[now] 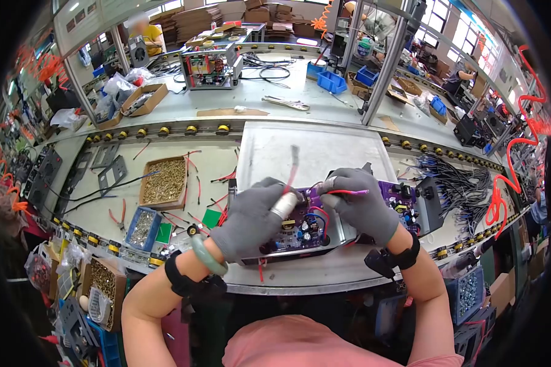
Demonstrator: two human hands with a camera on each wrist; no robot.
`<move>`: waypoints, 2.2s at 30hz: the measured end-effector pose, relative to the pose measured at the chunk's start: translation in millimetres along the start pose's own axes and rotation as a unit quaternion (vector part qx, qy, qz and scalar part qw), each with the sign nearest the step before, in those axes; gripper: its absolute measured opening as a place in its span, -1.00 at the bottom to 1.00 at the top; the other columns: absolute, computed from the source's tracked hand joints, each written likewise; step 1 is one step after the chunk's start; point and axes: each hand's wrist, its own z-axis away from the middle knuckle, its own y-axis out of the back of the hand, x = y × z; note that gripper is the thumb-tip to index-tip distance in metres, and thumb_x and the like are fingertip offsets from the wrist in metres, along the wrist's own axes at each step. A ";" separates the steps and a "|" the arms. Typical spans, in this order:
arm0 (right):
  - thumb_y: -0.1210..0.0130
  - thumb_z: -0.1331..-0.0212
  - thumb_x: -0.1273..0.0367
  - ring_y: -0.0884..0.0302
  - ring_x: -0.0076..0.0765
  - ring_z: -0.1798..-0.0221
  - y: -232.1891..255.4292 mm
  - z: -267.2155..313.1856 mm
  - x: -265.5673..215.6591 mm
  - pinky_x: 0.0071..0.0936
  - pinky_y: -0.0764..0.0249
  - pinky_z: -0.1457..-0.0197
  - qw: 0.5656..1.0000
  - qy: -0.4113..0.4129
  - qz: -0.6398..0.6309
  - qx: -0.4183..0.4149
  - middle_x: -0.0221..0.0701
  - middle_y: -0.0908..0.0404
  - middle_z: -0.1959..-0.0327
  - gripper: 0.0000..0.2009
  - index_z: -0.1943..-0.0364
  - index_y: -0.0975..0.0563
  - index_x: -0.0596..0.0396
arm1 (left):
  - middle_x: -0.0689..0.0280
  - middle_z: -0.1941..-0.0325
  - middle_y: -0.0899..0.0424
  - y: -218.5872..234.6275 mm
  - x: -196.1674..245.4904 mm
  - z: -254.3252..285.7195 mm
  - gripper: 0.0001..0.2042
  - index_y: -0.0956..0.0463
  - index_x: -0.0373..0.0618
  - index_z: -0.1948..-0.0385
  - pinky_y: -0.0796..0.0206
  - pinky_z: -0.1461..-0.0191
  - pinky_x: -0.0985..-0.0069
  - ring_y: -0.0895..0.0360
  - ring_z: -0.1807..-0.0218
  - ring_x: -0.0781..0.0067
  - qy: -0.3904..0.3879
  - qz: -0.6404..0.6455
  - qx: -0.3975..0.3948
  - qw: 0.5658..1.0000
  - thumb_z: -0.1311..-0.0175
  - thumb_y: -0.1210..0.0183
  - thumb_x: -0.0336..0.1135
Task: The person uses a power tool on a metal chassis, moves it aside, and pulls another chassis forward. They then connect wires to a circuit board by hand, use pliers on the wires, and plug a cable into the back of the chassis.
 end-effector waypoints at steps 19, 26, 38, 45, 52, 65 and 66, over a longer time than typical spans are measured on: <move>-0.38 0.09 0.29 -0.55 -0.22 0.19 -30.0 10.1 18.3 -0.22 -0.45 0.12 0.982 0.077 0.111 -0.130 -0.52 -0.59 0.38 -0.90 0.47 -0.67 -0.19 | 0.16 0.29 -0.70 2.2 -23.2 -20.2 -0.87 -0.55 -0.19 0.16 -0.46 0.02 0.38 -0.67 0.20 0.31 0.103 -0.022 -0.021 0.994 -0.39 -0.12 -0.38; -0.38 0.10 0.33 -0.53 -0.22 0.22 -28.7 14.1 19.2 -0.25 -0.43 0.17 0.990 0.052 0.092 -0.098 -0.49 -0.58 0.37 -0.90 0.46 -0.67 -0.16 | 0.14 0.30 -0.74 7.7 2.4 -22.6 -0.87 -0.57 -0.04 0.15 -0.49 0.07 0.28 -0.70 0.18 0.09 0.064 -0.123 -0.104 0.985 -0.36 -0.09 -0.32; -0.38 0.14 0.36 -0.54 -0.22 0.22 -27.3 6.6 21.0 -0.26 -0.44 0.14 0.979 0.125 0.126 -0.105 -0.50 -0.59 0.37 -0.86 0.44 -0.65 -0.14 | 0.11 0.28 -0.73 -13.8 -19.0 -33.4 -0.81 -0.61 -0.04 0.16 -0.49 0.03 0.20 -0.68 0.16 0.01 0.081 -0.132 -0.202 0.967 -0.33 -0.12 -0.22; -0.25 0.16 0.32 -0.57 -0.26 0.13 -14.3 -10.8 -6.0 -0.20 -0.47 -0.03 0.884 0.195 0.347 -0.246 -0.47 -0.59 0.34 -0.87 0.46 -0.62 -0.05 | 0.13 0.29 -0.74 -13.0 -15.3 -32.1 -0.82 -0.64 0.00 0.18 -0.49 0.05 0.20 -0.68 0.17 0.04 0.090 -0.117 -0.177 0.973 -0.31 -0.18 -0.19; -0.28 0.19 0.30 -0.53 -0.26 0.09 -14.7 -4.4 10.7 -0.21 -0.43 -0.03 0.924 0.205 0.208 -0.248 -0.47 -0.54 0.34 -0.81 0.42 -0.60 -0.05 | 0.21 0.25 -0.69 -12.7 -19.6 -26.5 -0.86 -0.71 0.07 0.27 -0.49 0.05 0.23 -0.66 0.16 0.08 0.043 -0.151 -0.146 0.977 -0.24 -0.24 -0.19; -0.18 0.05 0.40 -0.55 -0.22 0.08 -23.7 -5.5 5.8 -0.22 -0.45 -0.02 0.900 0.195 0.261 -0.289 -0.43 -0.58 0.33 -0.90 0.40 -0.61 -0.02 | 0.19 0.24 -0.70 -13.5 -8.2 -31.6 -0.82 -0.72 0.03 0.30 -0.50 0.04 0.23 -0.66 0.16 0.08 0.080 -0.216 -0.179 0.956 -0.15 -0.23 -0.18; -0.18 0.05 0.40 -0.55 -0.22 0.08 -26.3 -6.4 4.7 -0.22 -0.45 -0.02 0.901 0.195 0.259 -0.288 -0.43 -0.58 0.33 -0.90 0.40 -0.61 -0.02 | 0.19 0.24 -0.70 -13.0 -7.8 -30.4 -0.82 -0.72 0.03 0.30 -0.50 0.04 0.23 -0.66 0.16 0.08 0.082 -0.217 -0.181 0.956 -0.15 -0.23 -0.18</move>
